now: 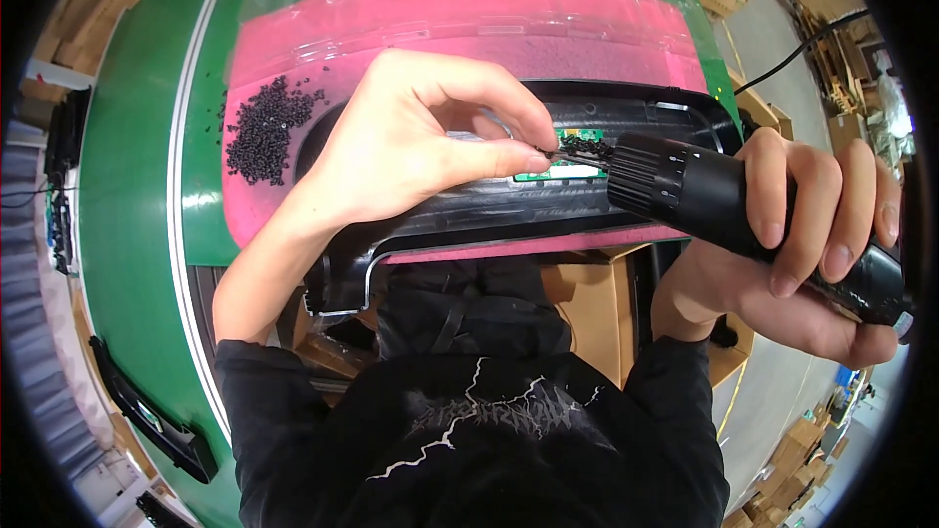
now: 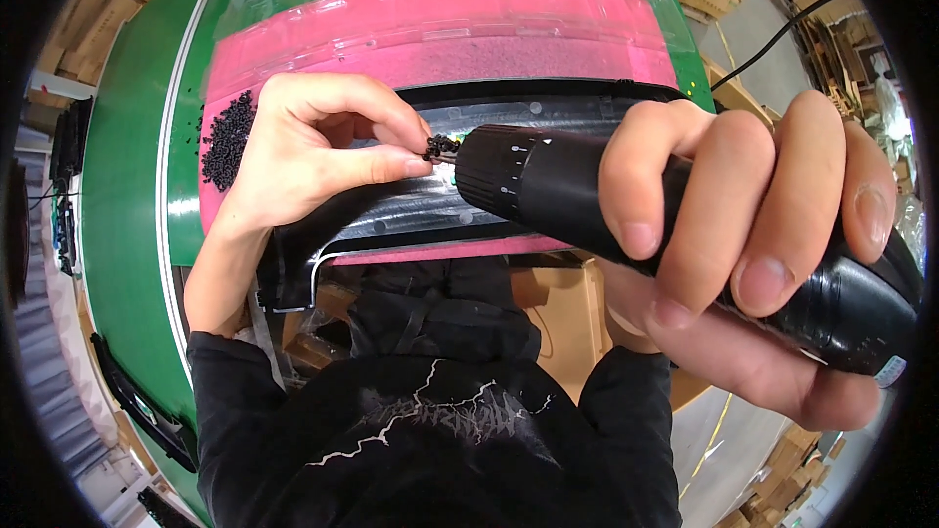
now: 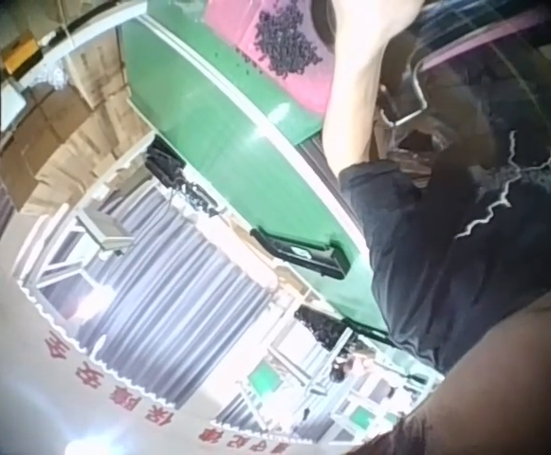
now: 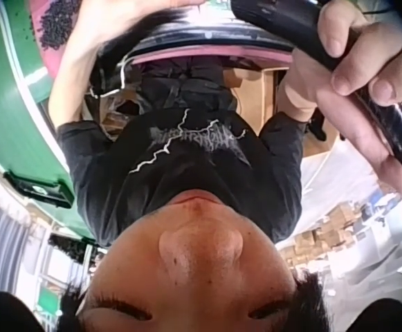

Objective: Installing circuit boards into plastic housings and securing them with screws using an electric screwdriver.

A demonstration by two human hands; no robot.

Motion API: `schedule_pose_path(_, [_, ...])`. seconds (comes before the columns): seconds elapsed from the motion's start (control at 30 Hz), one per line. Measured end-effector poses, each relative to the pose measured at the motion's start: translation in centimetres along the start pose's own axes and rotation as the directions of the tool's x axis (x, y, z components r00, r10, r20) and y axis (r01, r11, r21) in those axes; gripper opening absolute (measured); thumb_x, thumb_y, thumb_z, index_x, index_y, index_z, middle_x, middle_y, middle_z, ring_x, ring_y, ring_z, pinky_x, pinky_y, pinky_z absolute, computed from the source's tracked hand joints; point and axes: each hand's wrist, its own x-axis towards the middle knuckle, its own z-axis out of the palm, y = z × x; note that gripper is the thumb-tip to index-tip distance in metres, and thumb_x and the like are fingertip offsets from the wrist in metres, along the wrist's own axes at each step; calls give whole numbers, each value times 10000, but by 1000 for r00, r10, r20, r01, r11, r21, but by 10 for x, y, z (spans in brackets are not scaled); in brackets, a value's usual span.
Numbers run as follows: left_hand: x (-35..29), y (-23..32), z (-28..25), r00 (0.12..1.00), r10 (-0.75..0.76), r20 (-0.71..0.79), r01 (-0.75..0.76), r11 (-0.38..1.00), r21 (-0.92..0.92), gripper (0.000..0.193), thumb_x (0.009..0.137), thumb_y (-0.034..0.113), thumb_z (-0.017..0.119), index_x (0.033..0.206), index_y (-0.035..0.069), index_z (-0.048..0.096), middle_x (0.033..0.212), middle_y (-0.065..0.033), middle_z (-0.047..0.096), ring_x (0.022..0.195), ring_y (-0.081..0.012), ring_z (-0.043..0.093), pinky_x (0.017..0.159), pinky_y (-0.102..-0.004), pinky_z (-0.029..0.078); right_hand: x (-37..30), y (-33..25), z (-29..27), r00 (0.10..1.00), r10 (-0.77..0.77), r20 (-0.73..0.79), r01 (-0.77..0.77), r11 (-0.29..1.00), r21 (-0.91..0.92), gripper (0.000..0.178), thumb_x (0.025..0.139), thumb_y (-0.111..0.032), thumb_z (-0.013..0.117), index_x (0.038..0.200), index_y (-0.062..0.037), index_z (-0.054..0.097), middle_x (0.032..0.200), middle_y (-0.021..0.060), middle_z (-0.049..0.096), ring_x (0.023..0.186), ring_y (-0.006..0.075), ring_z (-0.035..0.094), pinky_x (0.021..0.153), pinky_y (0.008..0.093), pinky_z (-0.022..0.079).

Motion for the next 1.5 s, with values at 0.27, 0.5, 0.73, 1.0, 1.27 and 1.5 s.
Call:
schedule_pose_path(0.27, [14, -7, -1, 992, -107, 66, 107, 994, -1, 177, 709, -73, 730, 870, -39, 666, 814, -82, 671, 733, -114, 639, 664, -238, 527, 1, 3, -11, 998, 46, 48, -41, 995, -87, 504, 614, -409, 712, 932, -96, 477, 701, -37, 506, 453, 56, 506, 510, 235, 434])
schedule_pose_path(0.5, [32, -30, 0, 987, -152, 53, 148, 986, 72, 198, 757, -65, 688, 951, -36, 665, 812, -87, 678, 778, -123, 654, 697, -241, 533, 4, 3, -37, 993, 107, 45, -106, 994, -29, 557, 574, -462, 711, 931, -102, 480, 711, -34, 499, 460, 67, 500, 526, 249, 423])
schedule_pose_path(0.73, [40, -65, 4, 986, 59, 154, -138, 808, 572, 137, 840, 99, 636, 905, -20, 654, 801, -122, 665, 740, -242, 664, 704, -298, 519, 4, 11, -101, 927, 354, 126, -311, 911, -273, 736, 727, -714, 530, 1052, -55, 486, 763, 0, 459, 528, 87, 447, 591, 281, 369])
schedule_pose_path(1.0, [40, -73, 0, 947, 74, 312, -257, 755, 603, 127, 814, 105, 647, 883, 8, 601, 875, -88, 650, 878, -246, 611, 738, -344, 508, -5, 32, -112, 902, 408, -140, -432, 856, -284, 689, 771, -701, 464, 1003, -52, 498, 745, 19, 484, 500, 109, 434, 559, 293, 351])
schedule_pose_path(1.27, [39, -77, 0, 920, 66, 386, -298, 759, 579, 138, 818, 118, 631, 855, 18, 543, 915, -79, 641, 906, -264, 596, 761, -376, 504, -5, 39, -115, 904, 408, -127, -427, 871, -241, 612, 841, -613, 416, 991, -27, 501, 725, 76, 503, 519, 156, 471, 613, 348, 422])
schedule_pose_path(1.5, [41, -77, -1, 927, -8, 375, -257, 715, 650, 133, 831, 118, 619, 868, 19, 538, 947, -93, 645, 919, -293, 600, 767, -381, 508, -2, 47, -115, 882, 448, -149, -472, 833, -288, 579, 827, -597, 469, 977, -39, 496, 727, 53, 489, 496, 129, 440, 571, 313, 379])
